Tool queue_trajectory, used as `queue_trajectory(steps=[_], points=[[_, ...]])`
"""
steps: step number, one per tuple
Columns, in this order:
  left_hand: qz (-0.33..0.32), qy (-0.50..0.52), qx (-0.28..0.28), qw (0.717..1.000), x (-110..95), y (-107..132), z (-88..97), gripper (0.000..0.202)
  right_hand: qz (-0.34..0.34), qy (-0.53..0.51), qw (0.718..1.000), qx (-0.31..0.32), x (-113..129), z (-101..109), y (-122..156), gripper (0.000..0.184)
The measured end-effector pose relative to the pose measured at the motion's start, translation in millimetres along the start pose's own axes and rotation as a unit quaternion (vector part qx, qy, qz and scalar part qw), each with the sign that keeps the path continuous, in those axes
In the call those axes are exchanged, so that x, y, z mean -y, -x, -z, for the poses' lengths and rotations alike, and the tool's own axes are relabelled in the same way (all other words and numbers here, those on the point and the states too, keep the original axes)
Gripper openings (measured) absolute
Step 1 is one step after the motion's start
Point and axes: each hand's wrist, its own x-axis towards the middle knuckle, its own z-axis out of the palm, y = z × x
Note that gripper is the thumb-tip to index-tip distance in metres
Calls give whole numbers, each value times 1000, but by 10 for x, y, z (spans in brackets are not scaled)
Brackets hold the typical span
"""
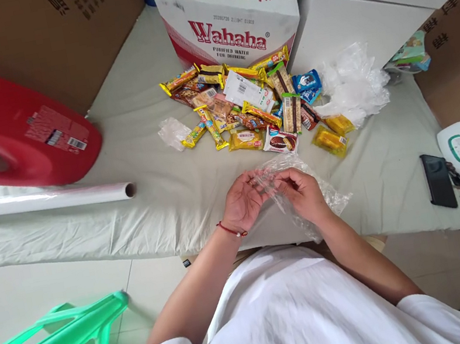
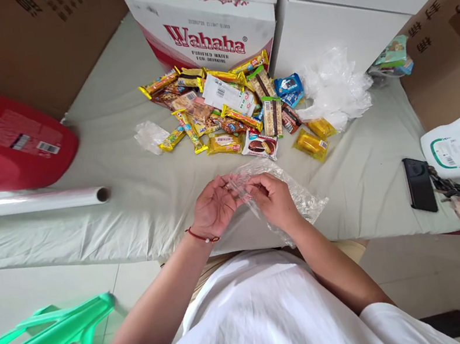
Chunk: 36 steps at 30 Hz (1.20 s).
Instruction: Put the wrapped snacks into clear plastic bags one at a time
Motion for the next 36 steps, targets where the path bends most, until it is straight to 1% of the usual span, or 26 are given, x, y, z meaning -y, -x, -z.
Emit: queue_trajectory(steps=[2, 5, 7, 11, 13, 15, 17, 19, 22, 24, 26, 28, 30, 33, 36], points=[[2, 4, 6, 1000, 11, 15, 23, 21, -6, -4, 1000, 4, -8, 8, 14, 17], [-20, -35, 14, 999, 40, 51, -7, 28, -7, -29, 999, 17, -3, -8, 27, 20], [-49, -80, 3, 996, 77, 66, -45, 32, -8, -42, 999, 23, 6, -29, 28, 22], [-115, -153, -39, 981, 158, 50, -76, 30, -21, -69, 997, 22, -12, -58, 14, 20], [-121, -168, -56, 977, 176, 36, -63, 31, -43, -113, 992, 27, -43, -55, 6, 21], [-111, -172, -68, 976, 177, 30, -44, 35, -68, -156, 985, 26, -68, -44, 4, 24], [-109, -188, -75, 973, 178, 34, -30, 37, -83, -168, 982, 17, -72, -34, 11, 28], [-133, -220, -75, 963, 188, 43, -26, 35, -78, -147, 986, 10, -52, -30, 22, 30], [-182, -273, -70, 942, 216, 55, -37, 27, -32, -102, 994, 13, -12, -35, 30, 27], [-190, -285, -67, 937, 225, 57, -47, 25, -23, -119, 992, 14, -1, -40, 23, 23], [-183, -279, -57, 941, 223, 53, -53, 24, -62, -175, 983, 16, -3, -42, 9, 25], [-175, -264, -41, 948, 216, 48, -54, 23, -122, -234, 964, 16, -6, -37, -6, 30], [-169, -250, -30, 953, 210, 41, -46, 22, -165, -279, 946, 11, -1, -25, -20, 35], [-163, -237, -28, 957, 205, 35, -17, 23, -183, -326, 927, -6, 21, 3, -34, 38], [-182, -256, -31, 949, 196, 42, 11, 21, -187, -337, 922, -20, 56, 30, -34, 41]])
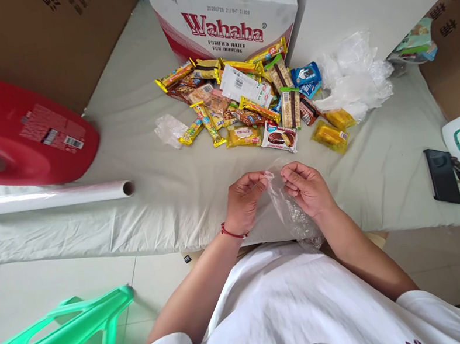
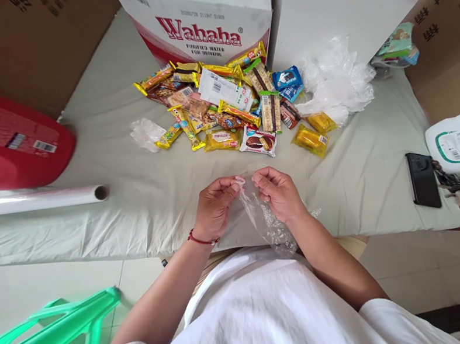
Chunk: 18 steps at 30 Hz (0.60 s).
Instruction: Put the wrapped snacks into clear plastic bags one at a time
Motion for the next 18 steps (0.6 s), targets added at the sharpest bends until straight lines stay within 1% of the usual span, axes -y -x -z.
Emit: queue_trajectory(steps=[3, 5, 7, 9, 10, 11, 13, 15, 16, 18], points=[[-61, -66, 16, 996, -25, 17, 6, 14, 0, 37, 999, -6, 29, -16, 24, 46], [-117, -132, 32, 984, -47, 32, -1, 9, 5, 78, 997, 6, 31, -32, 30, 48], [-160, -194, 31, 967, -59, 45, -7, 6, 15, 114, 993, 25, 14, -39, 22, 45], [-168, -219, 19, 961, -59, 56, -5, 5, 30, 123, 991, 31, -20, -29, 7, 40], [-153, -209, 10, 966, -59, 58, -3, 7, 41, 119, 992, 31, -39, -18, 1, 37], [-123, -184, 2, 975, -61, 57, -4, 11, 54, 116, 991, 32, -56, -4, -1, 34], [-35, -109, -5, 993, -83, 41, -21, 24, 89, 133, 986, 41, -73, 27, 7, 26], [51, -49, 7, 997, -135, 3, -70, 33, 140, 186, 971, 54, -58, 57, 34, 21], [80, -32, 21, 996, -169, -22, -107, 35, 168, 216, 960, 60, -41, 73, 53, 19], [114, -13, 45, 992, -238, -77, -195, 37, 223, 267, 936, 60, -1, 110, 96, 17]])
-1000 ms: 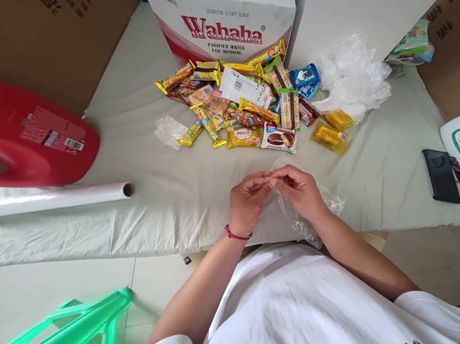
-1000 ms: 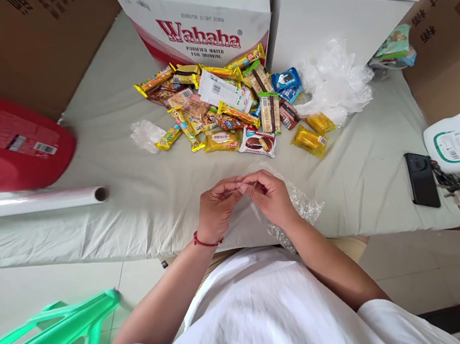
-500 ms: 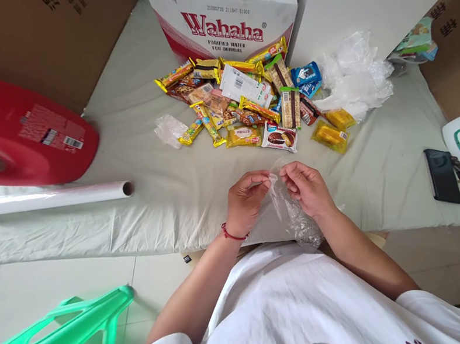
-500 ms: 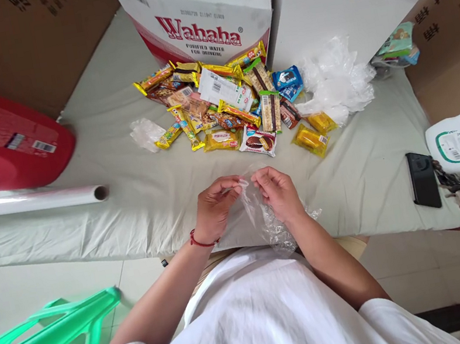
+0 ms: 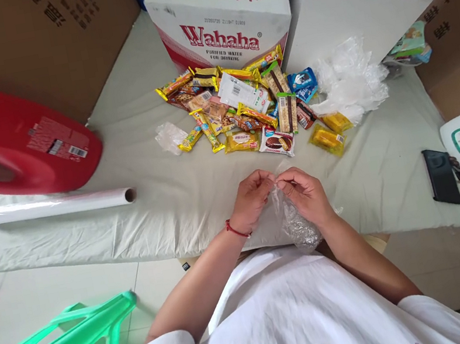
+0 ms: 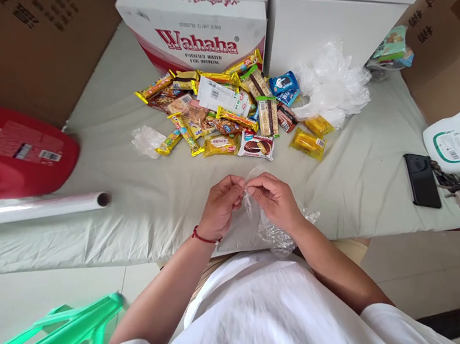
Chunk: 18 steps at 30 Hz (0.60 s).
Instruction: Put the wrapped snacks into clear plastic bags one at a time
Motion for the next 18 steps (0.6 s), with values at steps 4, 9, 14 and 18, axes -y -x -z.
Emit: queue_trajectory(steps=[4, 9, 14, 18], points=[[18, 49, 10, 999, -93, -72, -162, 40, 55, 64, 994, -66, 7, 121, 99, 15], [-70, -14, -3, 997, -81, -56, -315, 36, 12, 7, 997, -79, 14, 261, 202, 31], [-283, -265, 17, 921, -105, 40, -417, 23, -147, -146, 978, -29, 215, 361, 62, 51], [-319, -295, -32, 900, -43, 117, -374, 18, -194, -228, 952, -66, 299, 373, -106, 40]])
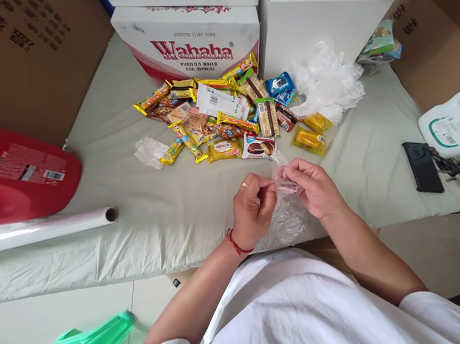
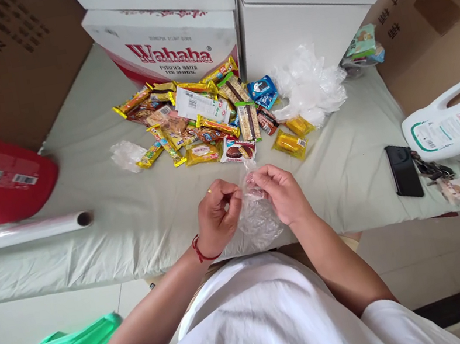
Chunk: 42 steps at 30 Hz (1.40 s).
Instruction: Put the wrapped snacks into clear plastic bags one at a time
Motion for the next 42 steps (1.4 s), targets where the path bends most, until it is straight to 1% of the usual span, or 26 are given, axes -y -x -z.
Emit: queue_trajectory(steps=[2, 3, 4, 6, 8, 9, 11, 13, 15, 16, 18, 20, 21, 22, 24, 25, 27, 29, 30, 32, 34, 36, 37, 38, 39, 42], points=[[59, 26, -48, 997, 61, 79, 30, 18, 2, -58, 998, -25, -7, -20, -37, 39], [100, 58, -55, 992, 94, 118, 49, 20, 12, -71, 997, -32, -22, -29, -44, 37], [146, 103, -49, 983, 123, 149, 71, 23, 26, -72, 996, -34, -40, -40, -42, 35], [234, 201, -18, 951, 156, 174, 119, 34, 60, -44, 997, -22, -73, -67, -19, 31], [277, 257, -6, 926, 150, 131, 169, 45, 98, 26, 995, 5, -86, -104, 12, 26], [277, 256, -12, 926, 136, 83, 192, 49, 118, 73, 990, 24, -82, -125, 25, 24], [246, 208, -24, 946, 107, -48, 232, 51, 165, 168, 970, 63, -56, -165, 36, 22], [211, 152, -18, 965, 96, -191, 265, 45, 212, 238, 945, 79, -19, -186, 33, 20], [208, 149, -34, 966, 104, -297, 298, 44, 260, 271, 926, 48, 4, -169, 43, 18], [216, 170, -59, 960, 109, -324, 314, 44, 284, 276, 918, 20, -1, -143, 63, 17], [232, 228, -135, 936, 105, -315, 344, 42, 323, 279, 903, -45, -59, -57, 148, 14], [230, 266, -192, 916, 83, -226, 361, 41, 333, 293, 892, -90, -183, 60, 290, 12], [223, 277, -206, 912, 72, -159, 362, 40, 322, 303, 893, -91, -263, 123, 372, 12], [214, 284, -210, 911, 65, -82, 356, 38, 295, 310, 901, -73, -346, 188, 451, 13], [190, 292, -201, 915, 78, 88, 329, 35, 212, 286, 934, -22, -491, 320, 565, 23], [173, 292, -193, 921, 101, 173, 312, 32, 168, 249, 954, -14, -538, 386, 585, 32], [135, 275, -167, 937, 171, 330, 280, 24, 112, 160, 979, -55, -557, 510, 535, 51], [110, 242, -135, 955, 247, 462, 264, 16, 120, 118, 979, -116, -485, 593, 376, 62], [106, 225, -117, 961, 278, 518, 263, 13, 128, 132, 976, -119, -431, 605, 270, 62], [114, 194, -74, 972, 316, 621, 279, 12, 128, 207, 967, -78, -329, 548, 42, 60], [137, 157, -20, 978, 329, 719, 319, 14, 94, 291, 952, -5, -281, 388, -160, 58], [178, 120, 37, 976, 326, 812, 389, 10, 63, 350, 933, 56, -293, 168, -286, 41], [202, 107, 50, 972, 320, 848, 435, 6, 58, 374, 923, 78, -312, 53, -312, 29], [223, 96, 45, 969, 309, 872, 485, 7, 59, 398, 911, 92, -330, -54, -314, 22], [236, 85, 19, 968, 291, 879, 535, 12, 69, 426, 897, 99, -345, -151, -295, 20], [228, 39, -100, 968, 210, 771, 638, 29, 121, 517, 841, 102, -339, -374, -173, 15]])
